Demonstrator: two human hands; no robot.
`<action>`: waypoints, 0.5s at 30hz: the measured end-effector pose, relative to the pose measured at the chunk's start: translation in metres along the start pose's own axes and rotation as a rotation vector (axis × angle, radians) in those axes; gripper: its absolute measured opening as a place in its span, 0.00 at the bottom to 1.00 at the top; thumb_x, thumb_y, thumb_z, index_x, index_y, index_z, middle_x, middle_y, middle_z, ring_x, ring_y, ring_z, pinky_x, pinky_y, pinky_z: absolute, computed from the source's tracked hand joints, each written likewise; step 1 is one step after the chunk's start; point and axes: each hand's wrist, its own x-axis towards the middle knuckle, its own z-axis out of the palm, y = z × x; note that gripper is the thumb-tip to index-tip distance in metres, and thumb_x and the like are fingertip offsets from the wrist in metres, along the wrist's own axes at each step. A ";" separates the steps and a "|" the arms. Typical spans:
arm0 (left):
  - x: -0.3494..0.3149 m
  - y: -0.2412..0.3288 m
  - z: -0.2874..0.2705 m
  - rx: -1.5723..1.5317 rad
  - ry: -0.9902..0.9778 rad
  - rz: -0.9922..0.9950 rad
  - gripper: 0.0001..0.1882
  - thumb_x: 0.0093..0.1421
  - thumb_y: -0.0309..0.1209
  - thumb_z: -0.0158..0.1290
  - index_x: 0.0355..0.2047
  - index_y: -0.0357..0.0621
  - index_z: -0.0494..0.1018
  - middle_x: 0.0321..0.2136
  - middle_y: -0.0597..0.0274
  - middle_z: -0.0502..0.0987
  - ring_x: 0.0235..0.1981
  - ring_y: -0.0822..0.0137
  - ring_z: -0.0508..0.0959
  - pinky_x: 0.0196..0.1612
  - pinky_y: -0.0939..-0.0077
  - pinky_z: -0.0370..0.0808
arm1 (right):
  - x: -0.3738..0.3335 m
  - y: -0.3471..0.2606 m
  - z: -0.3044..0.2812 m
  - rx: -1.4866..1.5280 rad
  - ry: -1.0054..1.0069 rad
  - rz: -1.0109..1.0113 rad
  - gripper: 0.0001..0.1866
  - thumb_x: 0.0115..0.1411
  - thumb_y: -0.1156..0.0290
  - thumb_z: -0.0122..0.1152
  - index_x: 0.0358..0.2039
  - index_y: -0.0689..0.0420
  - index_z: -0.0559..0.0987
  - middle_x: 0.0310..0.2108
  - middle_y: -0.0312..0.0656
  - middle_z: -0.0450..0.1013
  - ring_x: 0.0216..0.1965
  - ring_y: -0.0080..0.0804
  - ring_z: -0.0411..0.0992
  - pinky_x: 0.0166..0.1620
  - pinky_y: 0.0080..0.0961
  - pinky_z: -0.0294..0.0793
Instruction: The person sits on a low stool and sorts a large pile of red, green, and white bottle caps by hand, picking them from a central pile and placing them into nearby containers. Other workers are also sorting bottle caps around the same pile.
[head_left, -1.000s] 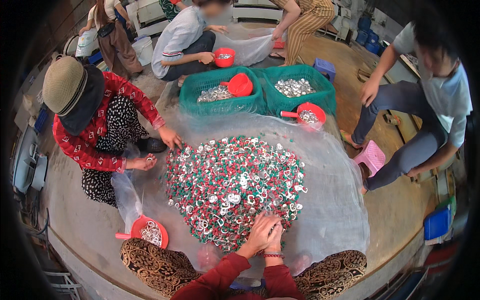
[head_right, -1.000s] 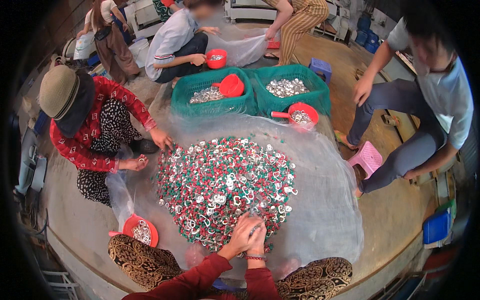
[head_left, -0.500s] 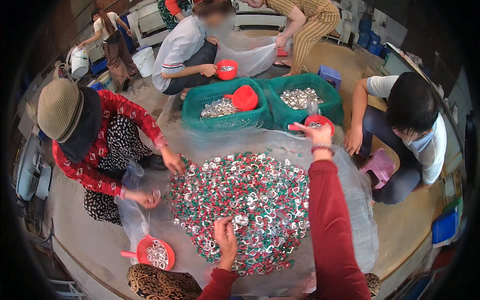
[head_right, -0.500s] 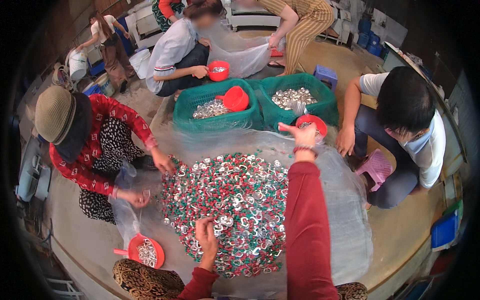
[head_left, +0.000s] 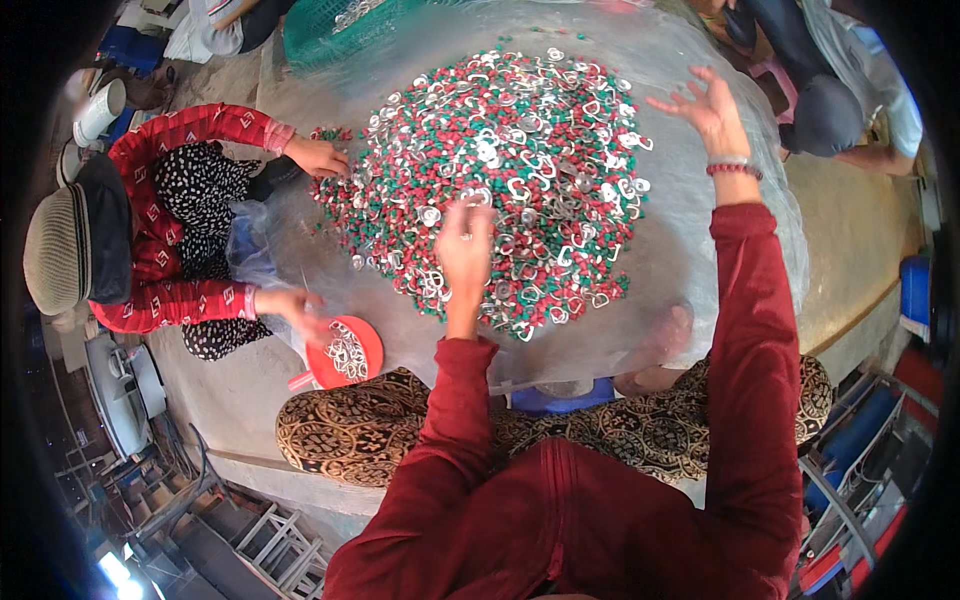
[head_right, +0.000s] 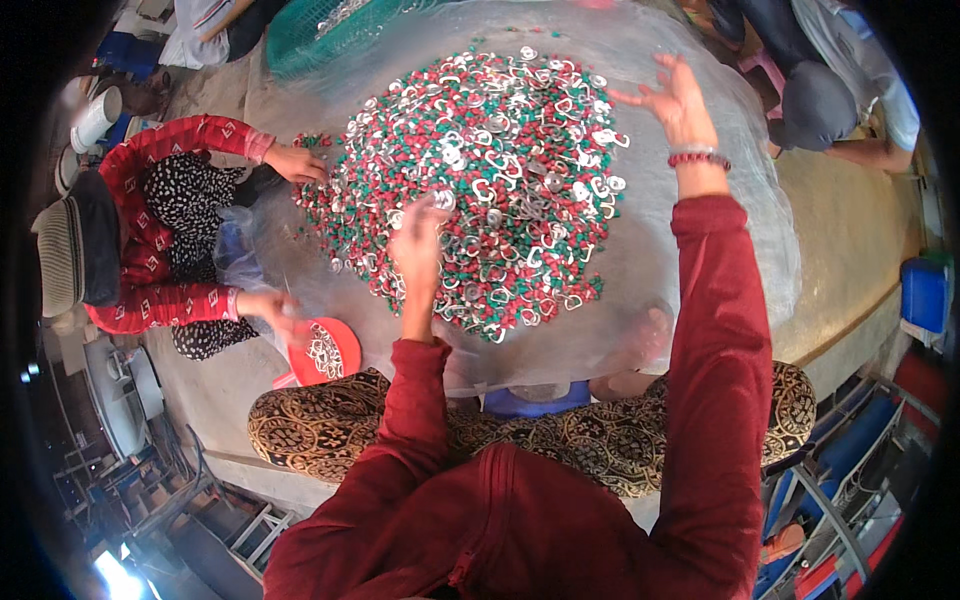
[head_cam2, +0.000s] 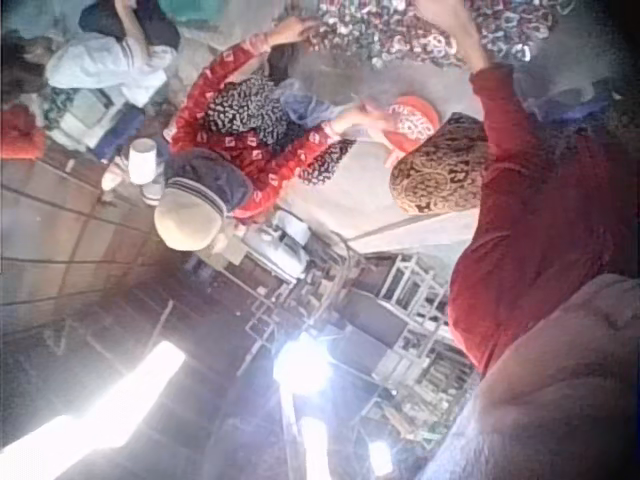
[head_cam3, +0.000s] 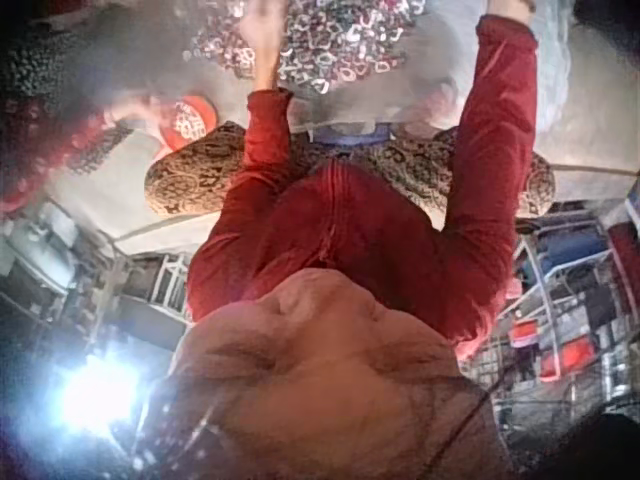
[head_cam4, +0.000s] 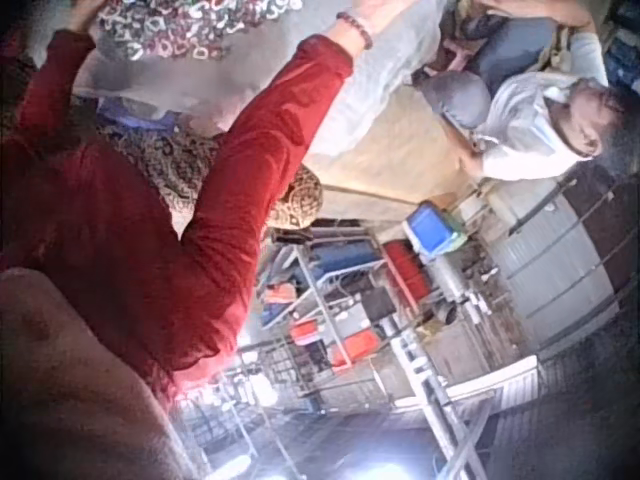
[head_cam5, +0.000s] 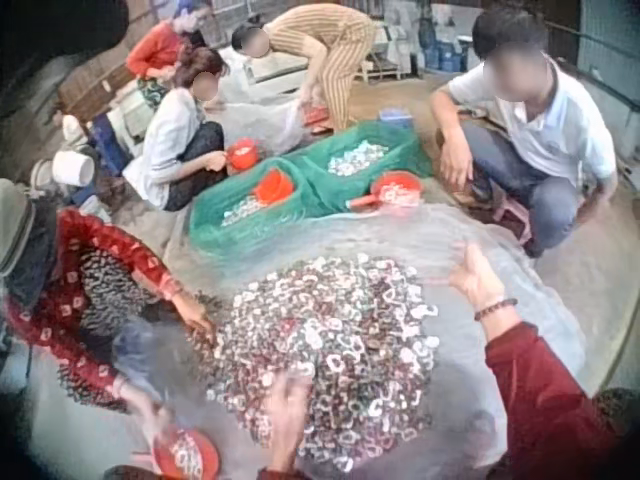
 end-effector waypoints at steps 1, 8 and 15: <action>0.000 -0.037 0.024 0.101 -0.077 0.218 0.10 0.57 0.31 0.50 0.36 0.42 0.75 0.30 0.53 0.78 0.29 0.59 0.79 0.34 0.68 0.73 | -0.012 0.007 -0.010 -0.027 -0.006 -0.018 0.33 0.63 0.67 0.45 0.64 0.51 0.42 0.66 0.42 0.30 0.66 0.49 0.30 0.48 0.78 0.56; 0.007 -0.034 0.160 0.262 -0.477 0.415 0.12 0.50 0.17 0.47 0.34 0.38 0.76 0.30 0.48 0.78 0.34 0.53 0.79 0.39 0.64 0.75 | -0.074 0.071 -0.133 0.277 0.194 -0.141 0.32 0.64 0.59 0.44 0.63 0.55 0.45 0.65 0.41 0.32 0.64 0.51 0.35 0.49 0.75 0.58; 0.040 -0.048 0.224 0.936 -0.515 0.834 0.09 0.53 0.25 0.45 0.33 0.42 0.74 0.37 0.58 0.76 0.44 0.61 0.72 0.44 0.66 0.70 | -0.159 0.128 -0.157 -0.037 0.685 -0.295 0.29 0.57 0.76 0.47 0.60 0.48 0.56 0.53 0.48 0.61 0.46 0.46 0.66 0.42 0.43 0.74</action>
